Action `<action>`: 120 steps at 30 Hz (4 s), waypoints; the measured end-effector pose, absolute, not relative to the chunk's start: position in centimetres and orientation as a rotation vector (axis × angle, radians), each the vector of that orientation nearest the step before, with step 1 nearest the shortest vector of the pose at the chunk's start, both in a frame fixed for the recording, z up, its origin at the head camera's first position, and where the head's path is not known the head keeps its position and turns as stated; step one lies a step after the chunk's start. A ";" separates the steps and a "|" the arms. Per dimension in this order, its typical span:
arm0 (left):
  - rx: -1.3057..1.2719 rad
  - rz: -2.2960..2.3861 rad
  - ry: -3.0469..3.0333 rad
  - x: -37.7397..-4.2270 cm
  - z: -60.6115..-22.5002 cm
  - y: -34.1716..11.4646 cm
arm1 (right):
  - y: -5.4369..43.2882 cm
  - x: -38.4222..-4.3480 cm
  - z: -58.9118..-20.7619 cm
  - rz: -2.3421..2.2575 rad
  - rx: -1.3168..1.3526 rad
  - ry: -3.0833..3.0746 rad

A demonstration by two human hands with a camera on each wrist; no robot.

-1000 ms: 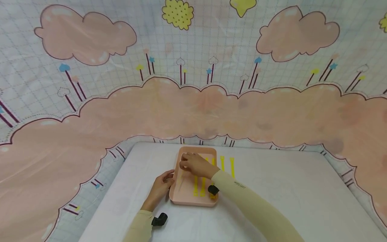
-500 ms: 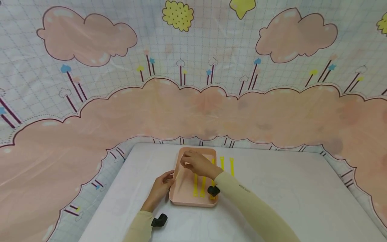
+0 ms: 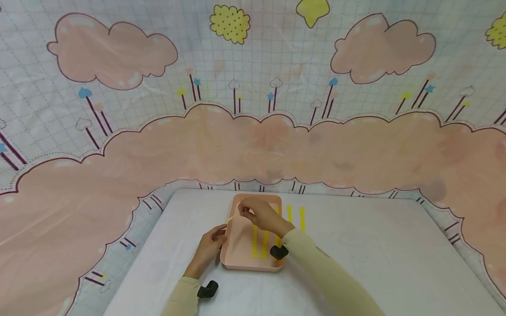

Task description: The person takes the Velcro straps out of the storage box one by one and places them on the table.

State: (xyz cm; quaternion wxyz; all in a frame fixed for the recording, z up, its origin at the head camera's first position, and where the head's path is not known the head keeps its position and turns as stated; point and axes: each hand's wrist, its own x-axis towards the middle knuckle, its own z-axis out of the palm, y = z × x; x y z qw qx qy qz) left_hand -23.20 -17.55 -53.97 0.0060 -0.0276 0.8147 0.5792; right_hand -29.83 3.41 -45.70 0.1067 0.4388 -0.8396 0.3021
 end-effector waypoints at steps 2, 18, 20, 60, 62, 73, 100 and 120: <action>-0.086 1.815 2.548 -23.1 -53.9 -17.6 | 3.5 -29.9 -45.9 0.971 1.250 -2.469; -0.078 1.828 2.557 -23.0 -53.7 -17.5 | 3.9 -28.6 -45.7 1.587 0.826 -2.436; -0.068 1.829 2.562 -23.1 -53.8 -17.5 | 3.9 -28.5 -45.7 1.646 0.791 -2.404; -0.029 1.902 2.509 -22.6 -53.7 -17.5 | 8.7 -26.9 -47.3 2.097 0.214 -2.250; -0.022 1.905 2.508 -22.6 -53.7 -17.5 | 9.1 -26.9 -47.5 2.079 0.184 -2.265; -0.056 1.890 2.523 -22.9 -53.6 -17.6 | 11.0 -26.9 -48.6 2.115 0.118 -2.239; -0.055 1.873 2.531 -22.8 -53.8 -17.5 | 14.9 -26.3 -51.0 2.145 -0.067 -2.239; -0.051 1.892 2.515 -22.9 -53.8 -17.5 | 18.6 -26.6 -52.3 2.033 -0.165 -2.369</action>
